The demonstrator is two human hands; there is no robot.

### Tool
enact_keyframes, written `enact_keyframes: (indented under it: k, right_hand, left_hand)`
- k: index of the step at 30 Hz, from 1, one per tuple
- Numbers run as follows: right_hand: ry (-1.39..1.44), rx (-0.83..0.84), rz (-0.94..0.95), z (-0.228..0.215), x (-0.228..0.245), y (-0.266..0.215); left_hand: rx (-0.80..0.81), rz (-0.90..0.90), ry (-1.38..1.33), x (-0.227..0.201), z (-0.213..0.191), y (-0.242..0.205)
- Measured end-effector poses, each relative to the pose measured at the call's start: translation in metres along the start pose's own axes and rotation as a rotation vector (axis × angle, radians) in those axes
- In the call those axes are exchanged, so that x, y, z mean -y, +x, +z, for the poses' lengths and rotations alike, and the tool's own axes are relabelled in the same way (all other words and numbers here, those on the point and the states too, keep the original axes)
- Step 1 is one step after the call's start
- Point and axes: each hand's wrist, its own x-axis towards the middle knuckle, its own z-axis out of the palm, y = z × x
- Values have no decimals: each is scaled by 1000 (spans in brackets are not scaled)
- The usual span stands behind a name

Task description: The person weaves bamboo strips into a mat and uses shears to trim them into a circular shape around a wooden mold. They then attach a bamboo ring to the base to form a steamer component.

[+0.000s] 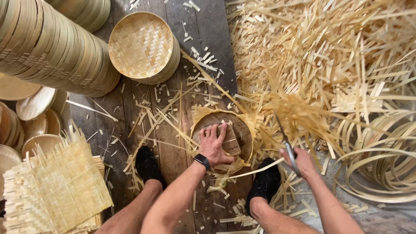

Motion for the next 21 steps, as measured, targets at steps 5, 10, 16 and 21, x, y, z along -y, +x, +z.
enact_keyframes:
  k: [5, 10, 16, 21]
  right_hand:
    - [-104, -28, -202, -9, 19, -21]
    - [-340, -22, -355, -9, 36, -5]
    - [-630, -127, -424, 5, 82, 16]
    - [-609, -209, -477, -2, 55, 25]
  left_hand:
    - [140, 315, 356, 20, -7, 15]
    - [52, -454, -69, -15, 13, 6]
    - [-33, -465, -55, -33, 30, 4]
    - [36, -359, -38, -25, 12, 7]
